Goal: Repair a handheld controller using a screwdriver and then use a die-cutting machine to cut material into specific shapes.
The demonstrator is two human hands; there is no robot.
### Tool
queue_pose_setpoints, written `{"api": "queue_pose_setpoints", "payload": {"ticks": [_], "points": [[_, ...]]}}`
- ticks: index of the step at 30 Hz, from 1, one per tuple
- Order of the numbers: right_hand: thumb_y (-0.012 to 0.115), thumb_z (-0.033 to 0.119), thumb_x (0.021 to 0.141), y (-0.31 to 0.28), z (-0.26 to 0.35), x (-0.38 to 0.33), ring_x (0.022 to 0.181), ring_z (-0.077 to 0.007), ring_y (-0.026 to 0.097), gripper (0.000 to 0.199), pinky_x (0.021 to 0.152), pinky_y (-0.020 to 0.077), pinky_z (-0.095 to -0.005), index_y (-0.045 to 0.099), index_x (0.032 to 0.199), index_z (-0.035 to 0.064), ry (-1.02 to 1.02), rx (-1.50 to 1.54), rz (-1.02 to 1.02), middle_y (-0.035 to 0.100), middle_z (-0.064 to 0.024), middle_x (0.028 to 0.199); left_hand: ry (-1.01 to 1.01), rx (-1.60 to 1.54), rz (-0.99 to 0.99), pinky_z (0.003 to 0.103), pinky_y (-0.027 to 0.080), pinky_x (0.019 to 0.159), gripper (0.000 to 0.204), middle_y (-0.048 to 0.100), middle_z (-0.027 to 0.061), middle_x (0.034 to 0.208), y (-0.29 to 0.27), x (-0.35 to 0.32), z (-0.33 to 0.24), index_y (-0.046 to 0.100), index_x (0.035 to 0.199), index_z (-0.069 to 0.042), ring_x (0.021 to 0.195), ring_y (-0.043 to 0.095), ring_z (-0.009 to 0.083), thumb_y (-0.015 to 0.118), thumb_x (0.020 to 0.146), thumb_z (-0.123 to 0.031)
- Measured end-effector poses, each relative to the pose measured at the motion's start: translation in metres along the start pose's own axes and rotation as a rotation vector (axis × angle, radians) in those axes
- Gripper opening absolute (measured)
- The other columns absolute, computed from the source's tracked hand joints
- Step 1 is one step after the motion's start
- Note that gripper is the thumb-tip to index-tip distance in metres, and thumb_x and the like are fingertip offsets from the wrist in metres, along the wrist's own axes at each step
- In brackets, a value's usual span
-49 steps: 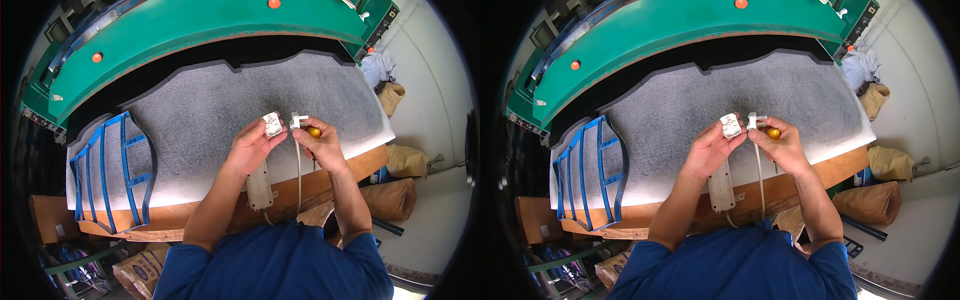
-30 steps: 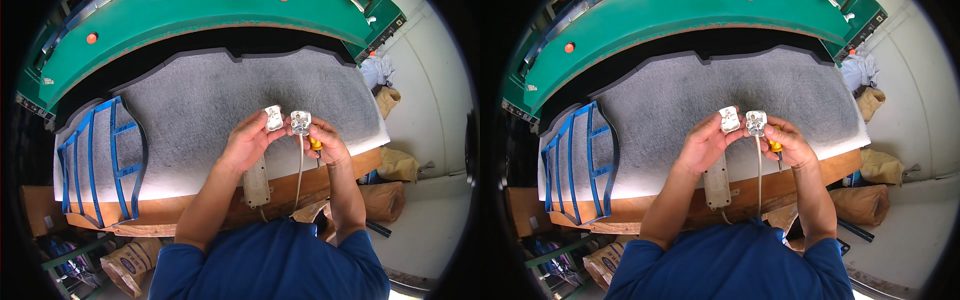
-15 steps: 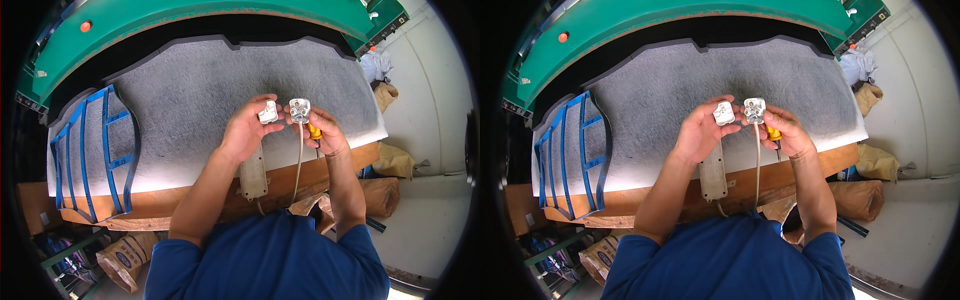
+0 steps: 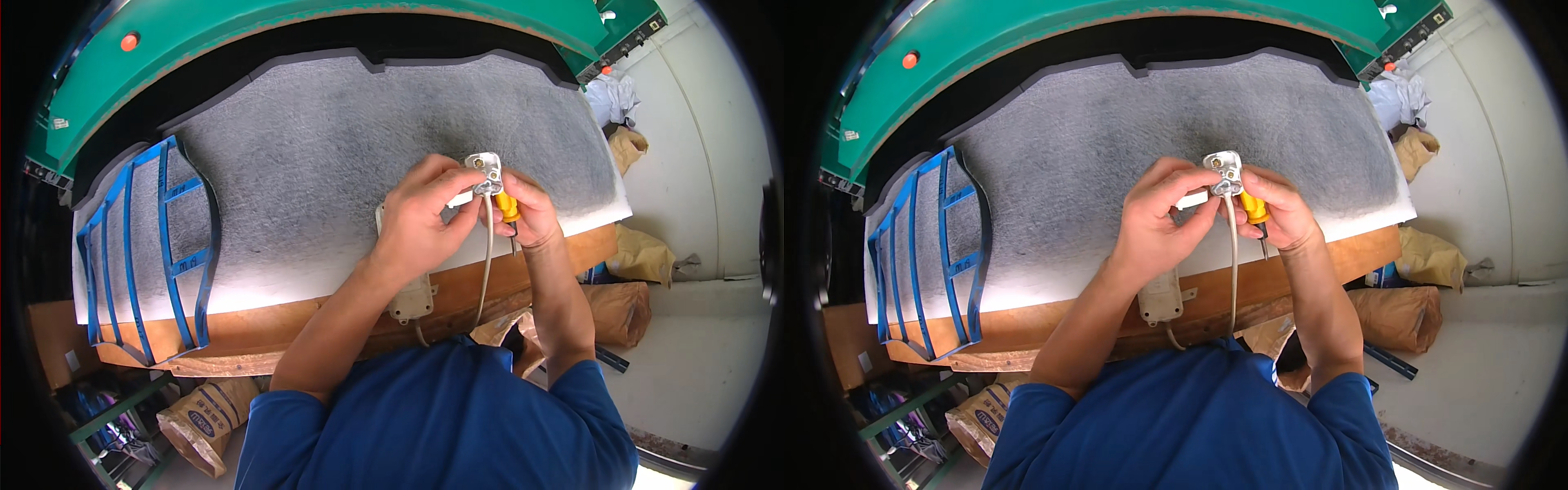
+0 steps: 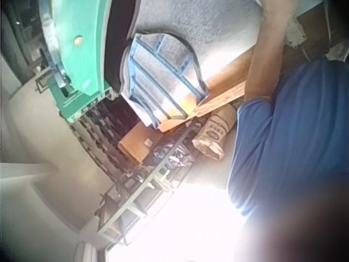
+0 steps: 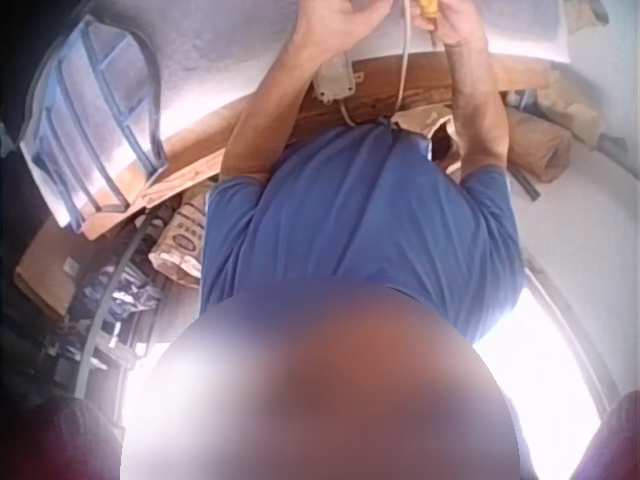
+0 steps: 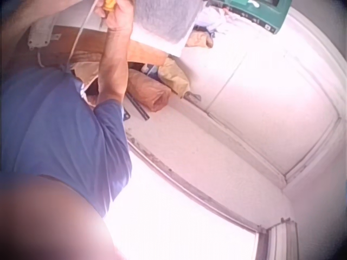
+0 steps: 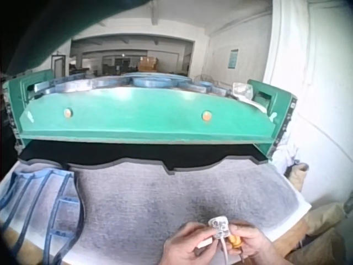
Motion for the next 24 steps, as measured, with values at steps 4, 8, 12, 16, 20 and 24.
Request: {"api": "queue_pose_setpoints", "payload": {"ticks": [4, 8, 12, 16, 20, 24], "points": [[0.049, 0.036, 0.101, -0.001, 0.000, 0.001, 0.055, -0.0109, 0.046, 0.041, 0.041, 0.0356, -0.0213, 0.055, 0.116, -0.0015, 0.001, -0.008, -0.015, 0.055, -0.0091, 0.076, -0.020, 0.056, 0.037, 0.031, 0.053, 0.068, 0.031, 0.063, 0.0082, 0.093, 0.001, 0.001, -0.003, 0.070, 0.104, -0.006, 0.083, 0.065, 0.0224, 0.074, 0.075, 0.003], [0.049, 0.036, 0.101, -0.001, -0.001, 0.002, 0.055, -0.0115, 0.046, 0.041, 0.041, 0.0361, -0.0220, 0.055, 0.115, -0.0016, 0.011, 0.018, -0.025, 0.055, -0.0089, 0.075, -0.017, 0.118, 0.058, 0.031, 0.053, 0.067, 0.030, 0.063, 0.0082, 0.093, 0.001, 0.002, -0.006, 0.070, 0.103, -0.007, 0.082, 0.065, 0.0227, 0.075, 0.075, 0.002], [0.049, 0.036, 0.101, -0.006, -0.003, 0.001, 0.055, -0.0115, 0.046, 0.041, 0.041, 0.0358, -0.0221, 0.056, 0.114, -0.0016, 0.021, 0.000, -0.050, 0.055, -0.0085, 0.075, -0.008, 0.132, 0.054, 0.031, 0.053, 0.067, 0.029, 0.063, 0.0083, 0.093, 0.001, 0.001, -0.006, 0.070, 0.102, -0.006, 0.082, 0.065, 0.0225, 0.075, 0.075, 0.002], [0.047, 0.036, 0.102, -0.003, -0.003, 0.001, 0.054, -0.0121, 0.046, 0.040, 0.040, 0.0348, -0.0222, 0.055, 0.113, -0.0006, 0.013, -0.014, -0.062, 0.053, -0.0087, 0.074, -0.023, 0.108, 0.049, 0.031, 0.053, 0.067, 0.028, 0.062, 0.0084, 0.094, 0.003, -0.001, -0.002, 0.070, 0.100, -0.006, 0.082, 0.065, 0.0220, 0.074, 0.075, 0.003], [0.048, 0.035, 0.101, 0.000, -0.002, 0.001, 0.055, -0.0112, 0.046, 0.037, 0.041, 0.0351, -0.0221, 0.057, 0.109, 0.0001, 0.010, 0.007, -0.065, 0.053, -0.0079, 0.074, -0.030, 0.071, 0.006, 0.037, 0.053, 0.065, 0.025, 0.061, 0.0075, 0.092, 0.002, -0.001, 0.001, 0.068, 0.095, -0.010, 0.080, 0.064, 0.0275, 0.073, 0.072, -0.002], [0.047, 0.036, 0.102, 0.003, -0.002, 0.001, 0.056, -0.0110, 0.045, 0.038, 0.041, 0.0351, -0.0220, 0.057, 0.109, 0.0005, 0.011, -0.012, -0.092, 0.053, -0.0076, 0.073, -0.061, 0.027, -0.004, 0.036, 0.053, 0.065, 0.025, 0.061, 0.0074, 0.092, 0.002, -0.002, 0.005, 0.068, 0.094, -0.009, 0.080, 0.065, 0.0271, 0.073, 0.071, 0.000]]}}
Point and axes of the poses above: each hand's wrist, its own x-axis towards the middle knuckle, its own y-axis out of the palm, z = x × y, the point moved 8 cm from there along x, towards the middle knuckle
